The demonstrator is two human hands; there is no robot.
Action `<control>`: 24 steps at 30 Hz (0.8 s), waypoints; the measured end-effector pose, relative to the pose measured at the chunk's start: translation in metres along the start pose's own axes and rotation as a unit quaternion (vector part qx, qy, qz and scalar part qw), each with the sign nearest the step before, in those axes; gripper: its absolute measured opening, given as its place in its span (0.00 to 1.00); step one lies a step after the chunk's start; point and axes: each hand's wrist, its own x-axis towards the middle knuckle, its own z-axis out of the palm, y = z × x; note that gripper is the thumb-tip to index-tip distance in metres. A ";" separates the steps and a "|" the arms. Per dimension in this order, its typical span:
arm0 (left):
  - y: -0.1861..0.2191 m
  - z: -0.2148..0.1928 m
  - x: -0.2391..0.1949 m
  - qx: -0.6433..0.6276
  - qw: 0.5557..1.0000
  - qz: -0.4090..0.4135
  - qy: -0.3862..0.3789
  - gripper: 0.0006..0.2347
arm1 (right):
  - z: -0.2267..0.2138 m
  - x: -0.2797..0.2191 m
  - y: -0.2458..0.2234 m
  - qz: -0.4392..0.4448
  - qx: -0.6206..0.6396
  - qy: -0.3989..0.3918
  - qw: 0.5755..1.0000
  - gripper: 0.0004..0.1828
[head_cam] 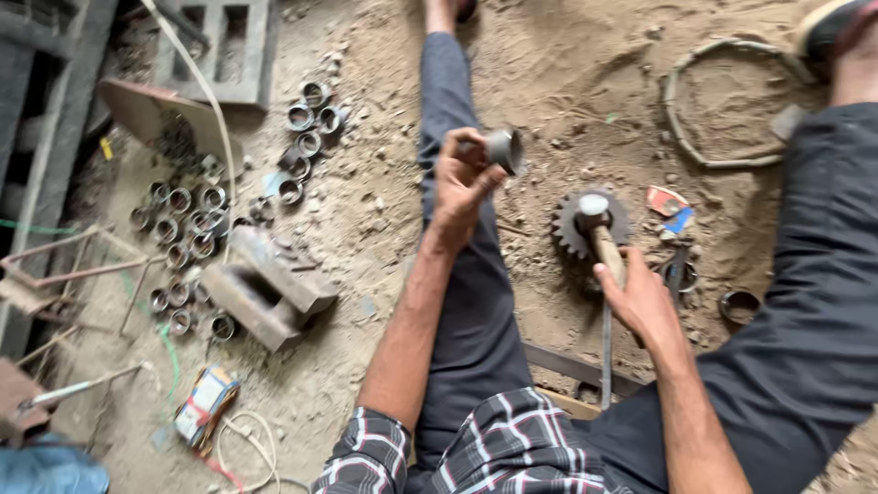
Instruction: The person sits on the ground and uses a hammer to repeatedly strike a metal gear-like object and several small metal rings. The person picks up rings from the ground, places them on the gear, and hammers them into place.
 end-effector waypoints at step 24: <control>0.055 -0.257 -0.058 0.728 0.543 -0.087 0.410 0.38 | -0.002 -0.018 -0.017 -0.020 -0.028 0.026 0.999 0.30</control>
